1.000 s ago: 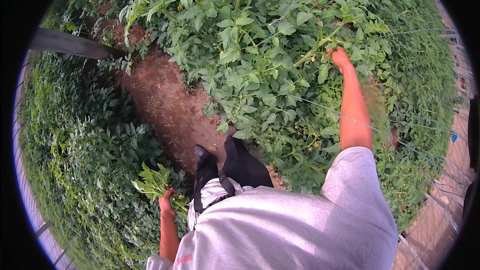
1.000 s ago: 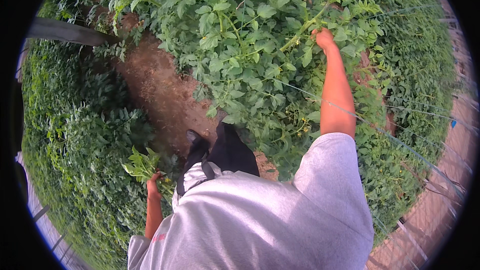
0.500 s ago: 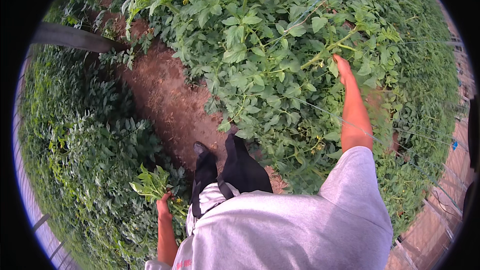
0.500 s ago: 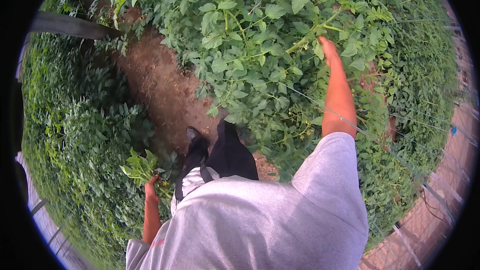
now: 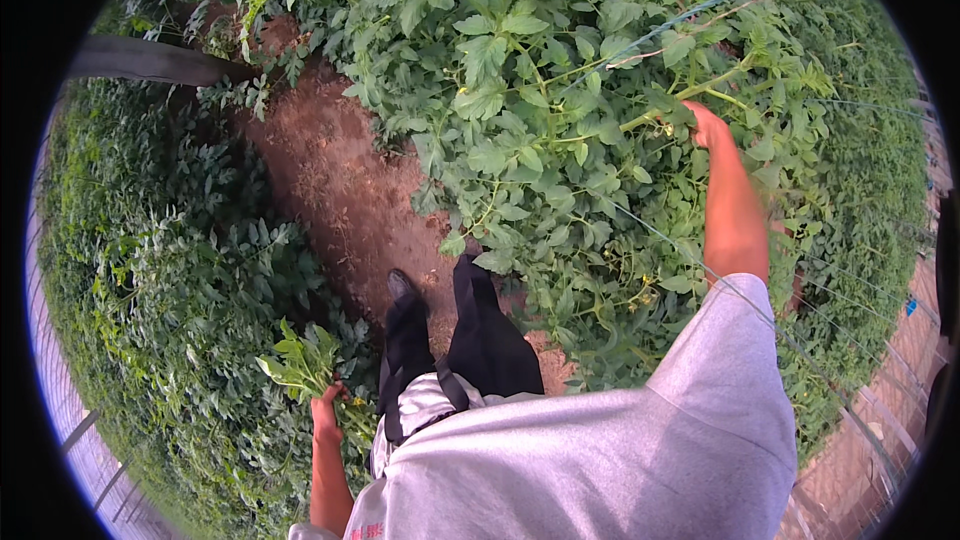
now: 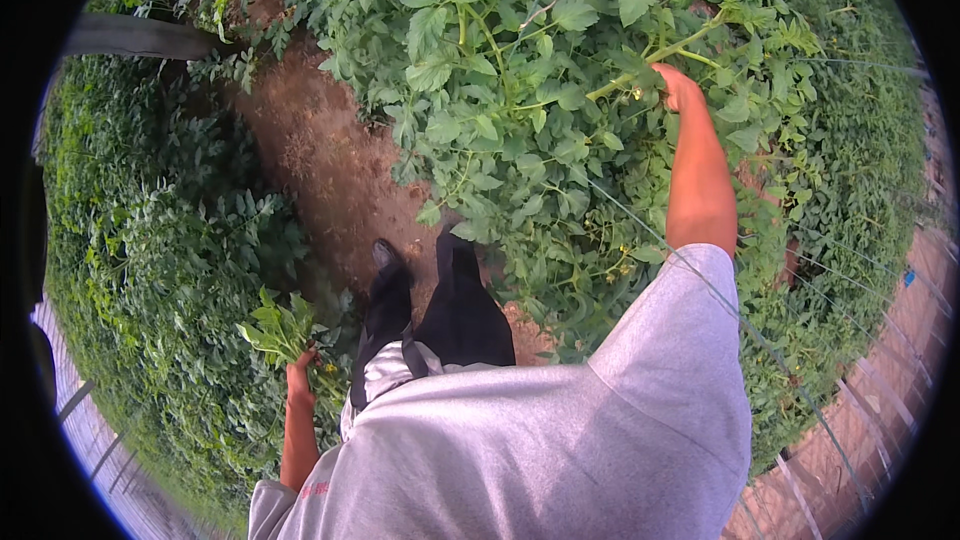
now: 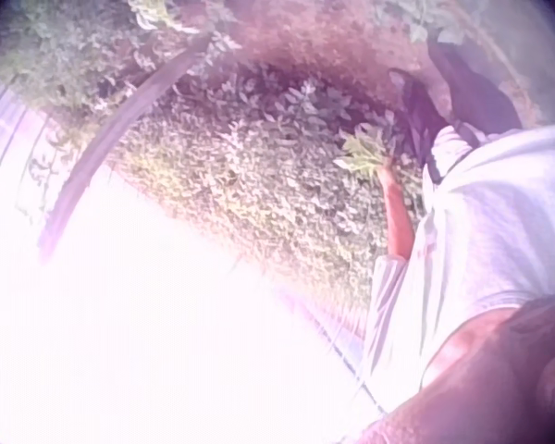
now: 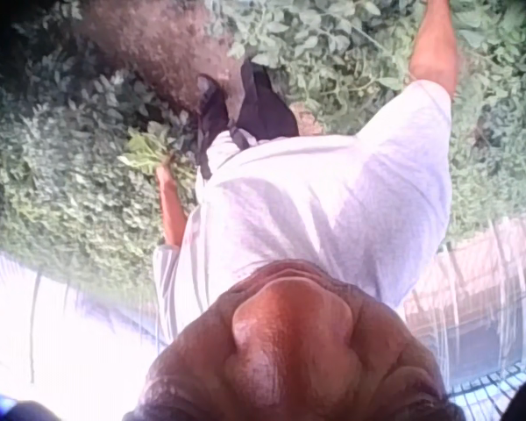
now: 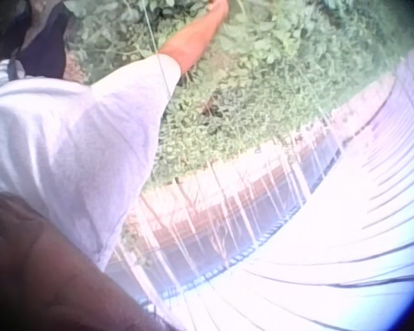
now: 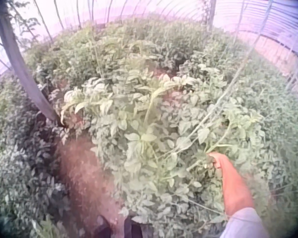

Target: The person walks through a greenhouse and repeatedly plucks green leafy vegetable stems from plants, gathering them in the left hand. The person also briefly handles a vine with yellow flowers, removing small parts by hand.

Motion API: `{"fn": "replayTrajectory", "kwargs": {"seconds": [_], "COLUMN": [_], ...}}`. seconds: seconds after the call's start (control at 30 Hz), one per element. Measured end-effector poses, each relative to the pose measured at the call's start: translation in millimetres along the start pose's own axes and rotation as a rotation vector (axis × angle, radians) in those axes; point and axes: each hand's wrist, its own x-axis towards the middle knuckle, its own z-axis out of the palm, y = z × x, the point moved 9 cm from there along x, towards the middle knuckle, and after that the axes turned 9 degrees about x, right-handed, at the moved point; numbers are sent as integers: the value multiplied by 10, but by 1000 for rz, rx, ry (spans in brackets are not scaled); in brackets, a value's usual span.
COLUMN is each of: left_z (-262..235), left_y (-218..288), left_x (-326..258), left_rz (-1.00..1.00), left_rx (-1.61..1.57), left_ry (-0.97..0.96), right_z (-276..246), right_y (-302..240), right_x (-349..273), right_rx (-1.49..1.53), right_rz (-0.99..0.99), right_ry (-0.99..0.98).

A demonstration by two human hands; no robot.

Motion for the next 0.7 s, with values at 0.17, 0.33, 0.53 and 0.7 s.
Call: {"fn": "replayTrajectory", "kwargs": {"seconds": [0.17,0.33,0.53,0.7], "left_z": [105,223,237,224], "left_y": [116,252,309,369], "left_x": [-16,13,72,130], "left_rz": [-13,15,21,3], "left_rx": [26,29,44,62], "left_ry": [1,-31,-54,-55], "right_z": [-59,7,124,137], "right_y": [23,8,98,372], "right_x": [-13,-168,-382,-269], "right_rx": [-361,-494,-394,-88], "right_rz": [-48,-68,-196,-243], "right_ry": [-62,-87,-32,45]}}
